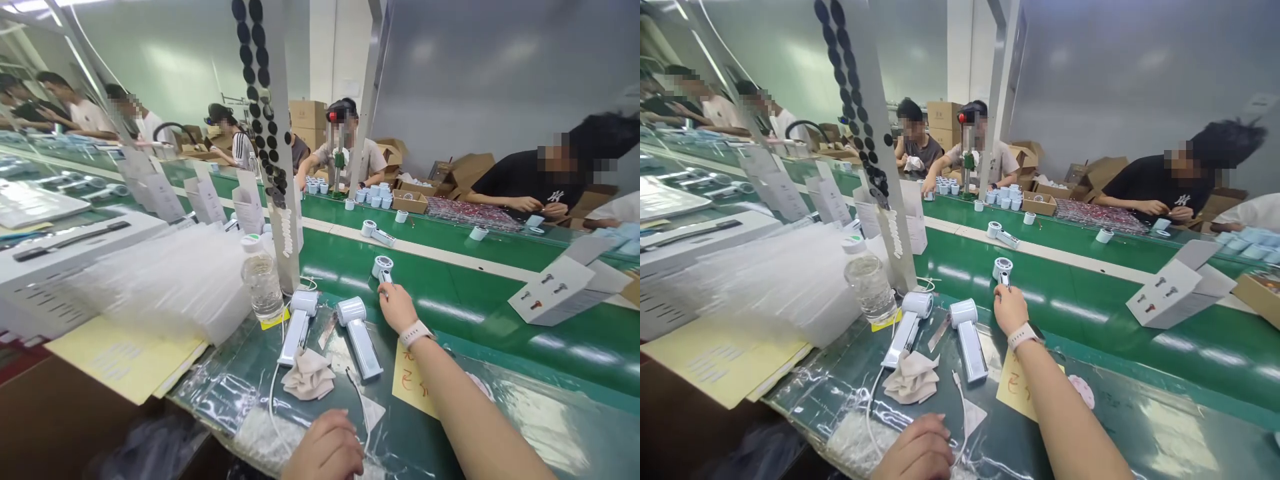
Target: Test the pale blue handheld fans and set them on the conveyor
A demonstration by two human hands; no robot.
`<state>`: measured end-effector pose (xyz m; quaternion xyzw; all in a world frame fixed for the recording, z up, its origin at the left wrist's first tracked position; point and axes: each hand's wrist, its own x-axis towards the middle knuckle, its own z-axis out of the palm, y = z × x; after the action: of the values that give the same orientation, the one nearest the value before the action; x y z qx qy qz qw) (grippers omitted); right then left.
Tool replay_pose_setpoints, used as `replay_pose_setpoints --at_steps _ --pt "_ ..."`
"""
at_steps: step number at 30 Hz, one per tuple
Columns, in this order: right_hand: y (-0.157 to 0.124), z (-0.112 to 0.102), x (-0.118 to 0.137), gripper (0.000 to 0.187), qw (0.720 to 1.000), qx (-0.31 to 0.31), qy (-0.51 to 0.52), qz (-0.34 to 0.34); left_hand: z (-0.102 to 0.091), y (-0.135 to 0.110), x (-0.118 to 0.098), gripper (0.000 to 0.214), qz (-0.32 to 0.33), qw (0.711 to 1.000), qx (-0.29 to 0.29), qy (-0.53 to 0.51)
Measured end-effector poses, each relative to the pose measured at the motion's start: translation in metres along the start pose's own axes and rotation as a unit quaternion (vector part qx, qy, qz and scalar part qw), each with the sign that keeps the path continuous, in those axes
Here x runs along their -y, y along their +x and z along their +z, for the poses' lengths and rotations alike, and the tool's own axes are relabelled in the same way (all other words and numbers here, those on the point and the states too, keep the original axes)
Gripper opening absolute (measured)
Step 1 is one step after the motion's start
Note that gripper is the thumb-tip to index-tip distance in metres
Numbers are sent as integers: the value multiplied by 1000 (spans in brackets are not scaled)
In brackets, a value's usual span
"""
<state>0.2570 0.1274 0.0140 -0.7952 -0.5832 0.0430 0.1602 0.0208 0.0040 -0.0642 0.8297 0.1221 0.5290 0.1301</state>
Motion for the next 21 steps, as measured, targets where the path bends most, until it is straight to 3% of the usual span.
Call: replay_pose_setpoints --at_steps 2,5,7,9,11,13,16,18,19,21 --pt "-34 -11 -2 18 999 28 18 -39 -2 6 -6 30 6 1000 20 -4" --pt "-89 -19 4 25 994 69 35 -78 -8 16 -19 20 -3 992 122 37" --pt "-116 -16 13 28 995 59 26 -82 -13 23 -26 15 -31 980 182 70" --pt "-129 -8 21 31 997 24 16 -71 -18 30 -30 16 -95 971 215 52" --pt "-129 -2 25 32 998 -2 43 -50 -23 39 -29 20 -224 944 240 -35" --pt "-124 -3 23 27 995 -7 97 -32 -26 50 -23 20 -386 877 219 -182" --pt "-123 -13 19 23 989 -8 146 -26 -25 69 -9 35 -566 711 74 -412" --pt "-130 -19 21 25 982 -25 178 -52 -21 85 -1 44 -602 616 -36 -506" --pt "-135 -21 23 27 976 -39 203 -73 -18 93 3 45 -601 587 -80 -537" --pt "-144 -22 29 35 955 -65 265 -113 -14 109 10 44 -580 554 -151 -578"
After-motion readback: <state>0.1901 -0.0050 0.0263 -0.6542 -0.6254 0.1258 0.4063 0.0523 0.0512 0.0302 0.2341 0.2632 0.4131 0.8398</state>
